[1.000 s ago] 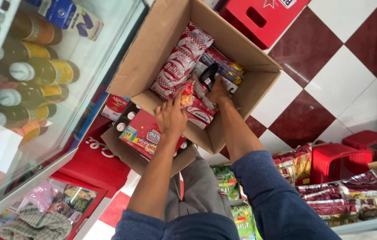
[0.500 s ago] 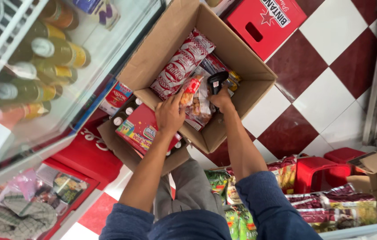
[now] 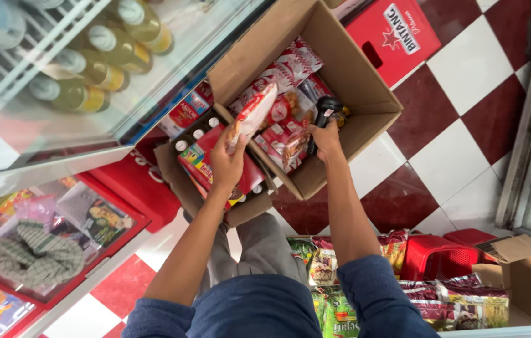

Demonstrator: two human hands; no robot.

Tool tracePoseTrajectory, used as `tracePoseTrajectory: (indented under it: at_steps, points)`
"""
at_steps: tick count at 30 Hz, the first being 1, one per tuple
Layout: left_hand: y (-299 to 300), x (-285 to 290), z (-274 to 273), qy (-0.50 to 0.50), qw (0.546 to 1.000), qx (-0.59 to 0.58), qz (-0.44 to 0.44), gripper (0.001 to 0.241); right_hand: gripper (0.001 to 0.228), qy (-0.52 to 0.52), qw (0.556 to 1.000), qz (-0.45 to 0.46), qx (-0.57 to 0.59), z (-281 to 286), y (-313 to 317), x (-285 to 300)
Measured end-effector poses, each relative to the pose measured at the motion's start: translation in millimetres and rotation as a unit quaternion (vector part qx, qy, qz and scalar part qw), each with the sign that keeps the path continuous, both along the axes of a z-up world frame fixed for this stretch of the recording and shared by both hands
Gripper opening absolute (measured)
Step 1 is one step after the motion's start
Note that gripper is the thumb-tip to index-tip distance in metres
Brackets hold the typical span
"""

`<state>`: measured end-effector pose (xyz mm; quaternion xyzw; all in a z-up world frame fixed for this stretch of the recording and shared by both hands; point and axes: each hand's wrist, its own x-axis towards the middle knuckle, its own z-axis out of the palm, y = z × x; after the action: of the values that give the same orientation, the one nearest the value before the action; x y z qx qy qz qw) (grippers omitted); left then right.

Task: The person scans barcodes on packages of snacks and drinks using a handheld scanner and places the items onto shelves or into a box.

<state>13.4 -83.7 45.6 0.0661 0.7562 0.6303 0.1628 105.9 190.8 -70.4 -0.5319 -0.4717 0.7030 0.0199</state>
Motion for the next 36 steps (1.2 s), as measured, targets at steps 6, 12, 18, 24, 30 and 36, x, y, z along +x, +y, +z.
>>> tracePoseTrajectory:
  at_steps: [6, 12, 18, 24, 30, 36]
  points:
    - [18, -8, 5, -0.023, 0.999, 0.018, -0.026, 0.047, 0.060, -0.020, 0.988, 0.025, 0.153, -53, -12, -2]
    - [43, -34, -6, 0.119, 0.980, -0.115, -0.107, 0.051, 0.053, -0.072, 0.984, -0.013, 0.163, -98, -28, -26]
    - [59, -45, -32, 0.154, 0.956, -0.187, -0.166, 0.060, 0.052, 0.150, 0.959, -0.214, -0.112, -113, -50, -47]
    - [76, -38, -45, 0.197, 0.932, -0.289, -0.099, 0.057, 0.074, 0.009, 0.944, -0.299, -0.142, -121, -57, -50]
    - [80, -36, -46, 0.240, 0.897, -0.356, -0.109, 0.059, 0.092, 0.000, 0.952, -0.266, -0.155, -128, -61, -69]
    - [82, -38, -52, 0.226, 0.893, -0.373, -0.110, 0.060, 0.094, -0.047, 0.942, -0.330, -0.028, -122, -67, -94]
